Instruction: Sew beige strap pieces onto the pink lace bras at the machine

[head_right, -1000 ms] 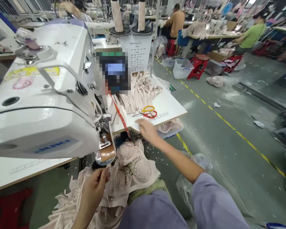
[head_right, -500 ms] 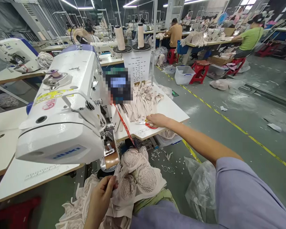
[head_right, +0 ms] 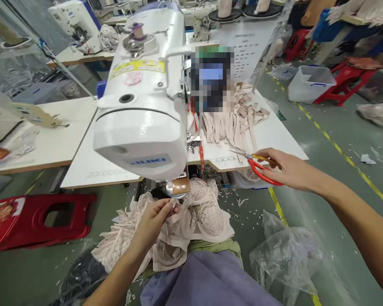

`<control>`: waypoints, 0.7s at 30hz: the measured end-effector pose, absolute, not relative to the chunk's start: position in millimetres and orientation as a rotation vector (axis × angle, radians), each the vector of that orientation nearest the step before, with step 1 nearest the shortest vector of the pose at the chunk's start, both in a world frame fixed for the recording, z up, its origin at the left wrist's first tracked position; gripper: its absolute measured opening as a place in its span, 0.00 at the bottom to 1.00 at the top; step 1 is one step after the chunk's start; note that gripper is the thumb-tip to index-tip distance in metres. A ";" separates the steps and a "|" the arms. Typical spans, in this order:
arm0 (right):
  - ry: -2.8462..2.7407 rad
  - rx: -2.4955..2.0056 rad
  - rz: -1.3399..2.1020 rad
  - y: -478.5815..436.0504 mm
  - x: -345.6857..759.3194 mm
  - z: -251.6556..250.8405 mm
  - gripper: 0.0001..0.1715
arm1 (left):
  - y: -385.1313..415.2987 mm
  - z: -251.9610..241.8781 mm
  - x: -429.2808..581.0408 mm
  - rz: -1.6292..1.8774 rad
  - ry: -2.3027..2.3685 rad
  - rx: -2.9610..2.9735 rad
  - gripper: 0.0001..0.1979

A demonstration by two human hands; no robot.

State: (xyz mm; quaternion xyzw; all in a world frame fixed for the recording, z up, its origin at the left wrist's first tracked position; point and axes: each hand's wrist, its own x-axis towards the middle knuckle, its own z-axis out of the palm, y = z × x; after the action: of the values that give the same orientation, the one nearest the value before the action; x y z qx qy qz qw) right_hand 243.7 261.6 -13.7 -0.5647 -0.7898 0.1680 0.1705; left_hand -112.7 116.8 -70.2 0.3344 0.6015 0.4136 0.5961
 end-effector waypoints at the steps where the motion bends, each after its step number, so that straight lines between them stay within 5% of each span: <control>1: -2.279 -1.543 0.578 249.6 244.9 -18.4 0.20 | 116.6 -71.0 -112.5 0.968 1.376 0.746 0.22; 9: -2.447 -1.254 0.549 125.9 173.2 -77.4 0.26 | 113.9 -60.4 -110.5 0.968 1.300 0.634 0.19; 21: -2.250 -1.194 0.524 112.8 133.0 -83.0 0.18 | 111.9 -53.4 -100.3 0.827 1.372 0.978 0.17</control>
State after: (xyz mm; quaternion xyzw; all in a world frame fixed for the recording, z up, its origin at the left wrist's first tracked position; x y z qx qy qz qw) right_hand 133.0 112.8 -83.0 -0.4424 -0.8337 0.1944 0.2674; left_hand -100.3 111.9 -53.4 0.4204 0.5895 0.3556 0.5910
